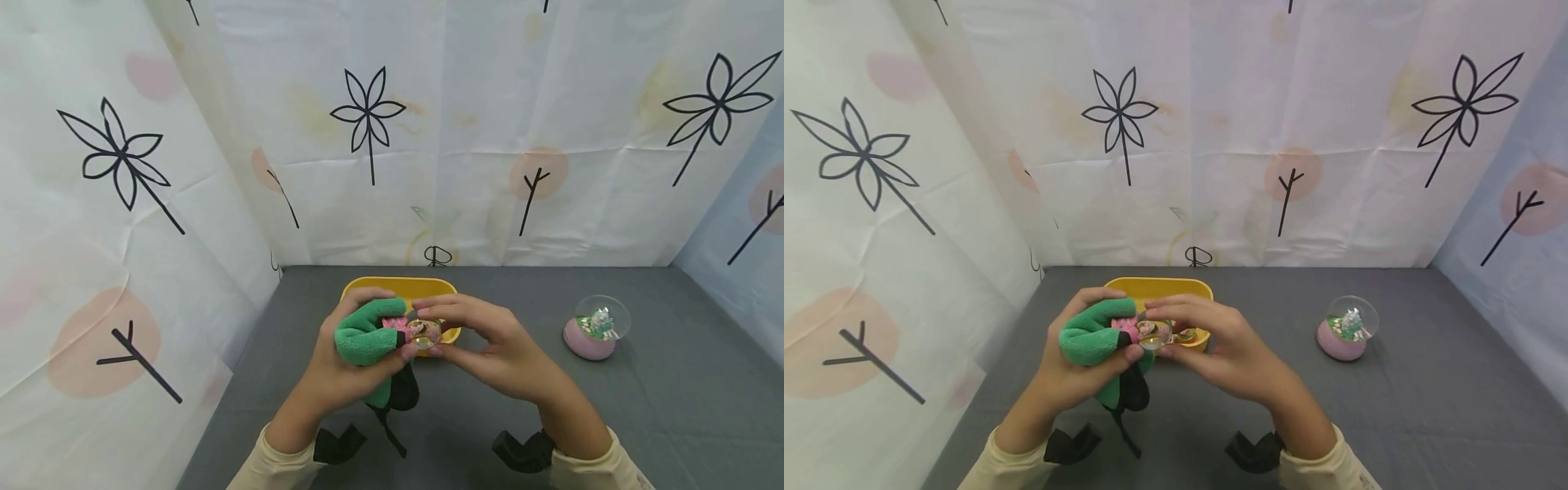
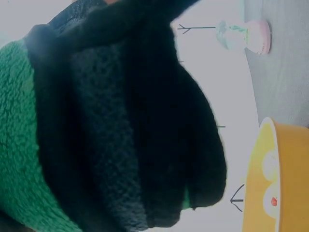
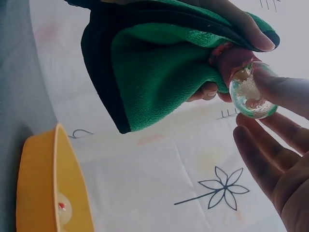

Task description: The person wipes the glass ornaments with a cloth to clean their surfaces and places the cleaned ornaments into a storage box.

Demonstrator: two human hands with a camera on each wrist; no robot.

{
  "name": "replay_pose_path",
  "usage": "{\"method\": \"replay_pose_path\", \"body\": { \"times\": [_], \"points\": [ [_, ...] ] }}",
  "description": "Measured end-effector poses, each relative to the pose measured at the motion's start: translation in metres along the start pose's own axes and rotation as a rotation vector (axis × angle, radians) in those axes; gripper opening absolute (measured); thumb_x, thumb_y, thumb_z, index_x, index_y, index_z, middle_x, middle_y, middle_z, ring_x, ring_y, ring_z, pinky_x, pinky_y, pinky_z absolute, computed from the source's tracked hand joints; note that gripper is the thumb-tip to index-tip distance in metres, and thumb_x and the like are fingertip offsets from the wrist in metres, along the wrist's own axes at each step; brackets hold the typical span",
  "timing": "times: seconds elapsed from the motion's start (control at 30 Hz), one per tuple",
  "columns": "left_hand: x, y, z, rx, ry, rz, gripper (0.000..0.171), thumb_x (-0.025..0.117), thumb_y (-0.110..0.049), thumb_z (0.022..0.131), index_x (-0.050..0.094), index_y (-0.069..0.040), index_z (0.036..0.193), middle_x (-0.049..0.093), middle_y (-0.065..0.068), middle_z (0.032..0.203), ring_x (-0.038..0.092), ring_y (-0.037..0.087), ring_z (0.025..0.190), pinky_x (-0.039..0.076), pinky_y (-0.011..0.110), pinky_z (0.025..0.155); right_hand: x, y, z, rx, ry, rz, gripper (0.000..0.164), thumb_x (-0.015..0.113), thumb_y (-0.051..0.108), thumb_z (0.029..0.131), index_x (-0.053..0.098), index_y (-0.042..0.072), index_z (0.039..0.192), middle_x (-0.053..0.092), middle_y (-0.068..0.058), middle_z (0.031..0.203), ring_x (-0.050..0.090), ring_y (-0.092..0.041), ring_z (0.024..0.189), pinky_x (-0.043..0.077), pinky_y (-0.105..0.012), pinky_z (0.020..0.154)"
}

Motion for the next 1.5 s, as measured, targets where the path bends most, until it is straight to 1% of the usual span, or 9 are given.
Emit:
{"method": "replay_pose_path", "body": {
  "times": [0.3, 0.43, 0.63, 0.83, 0.9, 1.07, 1.23, 1.37, 1.5],
  "points": [
    [0.0025, 0.001, 0.0, -0.004, 0.061, -0.041, 0.065, 0.09, -0.001, 0.081, 0.054, -0.002, 0.135, 0.071, 0.015, 0.116, 0.073, 0.024, 0.098, 0.064, 0.033, 0.084, 0.0009, -0.0017, -0.0057, 0.274, 0.023, -0.06, 0.039, 0.07, -0.004, 0.098, 0.068, 0.006, 0.136, 0.077, -0.005, 0.117, 0.075, -0.01, 0.09, 0.063, -0.03, 0.077],
    [0.0032, 0.0015, -0.0001, 0.006, 0.059, -0.031, 0.064, 0.09, 0.0, 0.081, 0.055, -0.002, 0.134, 0.073, 0.015, 0.115, 0.073, 0.021, 0.097, 0.065, 0.034, 0.083, 0.0016, -0.0021, -0.0061, 0.328, 0.024, -0.036, 0.035, 0.066, -0.002, 0.102, 0.069, 0.007, 0.136, 0.078, -0.004, 0.115, 0.076, -0.012, 0.089, 0.064, -0.032, 0.076],
    [0.0015, -0.0001, 0.0002, 0.02, 0.015, 0.05, 0.063, 0.091, -0.006, 0.081, 0.058, -0.003, 0.134, 0.072, 0.012, 0.113, 0.072, 0.018, 0.095, 0.063, 0.03, 0.083, 0.0004, -0.0007, -0.0038, 0.311, 0.006, -0.02, 0.047, 0.071, -0.004, 0.098, 0.065, 0.01, 0.142, 0.072, -0.008, 0.132, 0.074, -0.013, 0.107, 0.064, -0.033, 0.086],
    [0.0, -0.0007, 0.0006, 0.017, -0.001, 0.053, 0.063, 0.092, -0.006, 0.08, 0.059, -0.004, 0.134, 0.069, 0.011, 0.113, 0.07, 0.019, 0.097, 0.061, 0.03, 0.086, -0.0025, -0.0002, -0.0028, 0.124, -0.017, 0.047, 0.067, 0.086, -0.011, 0.08, 0.062, 0.0, 0.141, 0.066, -0.011, 0.143, 0.066, -0.017, 0.125, 0.063, -0.032, 0.094],
    [0.0001, -0.0005, 0.0006, 0.017, 0.004, 0.05, 0.062, 0.091, -0.007, 0.081, 0.058, -0.003, 0.134, 0.069, 0.011, 0.113, 0.07, 0.019, 0.098, 0.062, 0.03, 0.087, -0.0018, -0.0009, -0.0023, 0.067, -0.009, 0.046, 0.066, 0.087, -0.011, 0.079, 0.063, 0.0, 0.139, 0.066, -0.011, 0.143, 0.066, -0.018, 0.125, 0.062, -0.03, 0.094],
    [0.0009, 0.0001, 0.0009, 0.029, 0.015, 0.029, 0.063, 0.09, -0.005, 0.081, 0.057, -0.001, 0.134, 0.07, 0.013, 0.115, 0.072, 0.021, 0.099, 0.063, 0.031, 0.087, 0.0009, -0.0034, -0.0009, -0.007, -0.001, 0.031, 0.051, 0.085, -0.004, 0.086, 0.067, 0.001, 0.133, 0.069, -0.019, 0.135, 0.069, -0.018, 0.121, 0.063, -0.028, 0.088],
    [0.0006, 0.0001, 0.0013, 0.024, 0.017, 0.019, 0.063, 0.09, -0.004, 0.081, 0.057, -0.003, 0.134, 0.07, 0.013, 0.114, 0.072, 0.021, 0.1, 0.063, 0.031, 0.087, -0.0004, -0.0035, -0.0015, 0.026, 0.002, 0.047, 0.049, 0.084, -0.004, 0.086, 0.068, -0.002, 0.133, 0.072, -0.017, 0.131, 0.071, -0.016, 0.119, 0.065, -0.031, 0.086],
    [0.0, -0.0002, 0.0012, 0.021, 0.012, 0.008, 0.062, 0.09, -0.006, 0.082, 0.057, -0.003, 0.135, 0.069, 0.012, 0.113, 0.07, 0.02, 0.097, 0.062, 0.031, 0.086, -0.001, -0.0037, -0.0031, 0.105, 0.017, 0.025, 0.054, 0.084, -0.006, 0.085, 0.068, -0.001, 0.136, 0.075, -0.014, 0.125, 0.076, -0.015, 0.107, 0.065, -0.032, 0.085],
    [0.0004, -0.0003, 0.0009, 0.027, 0.023, 0.0, 0.061, 0.09, -0.009, 0.084, 0.057, -0.002, 0.135, 0.07, 0.015, 0.112, 0.071, 0.019, 0.095, 0.063, 0.031, 0.083, -0.0001, -0.0038, -0.0054, 0.203, 0.023, -0.014, 0.047, 0.078, -0.006, 0.091, 0.068, 0.001, 0.136, 0.078, -0.01, 0.118, 0.078, -0.014, 0.099, 0.065, -0.031, 0.084]
  ]
}}
Point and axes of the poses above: each hand's wrist, its own z-axis towards the middle knuckle, its own x-axis out of the palm, y = z × x, the point moved 1 cm from there along z, towards the middle knuckle
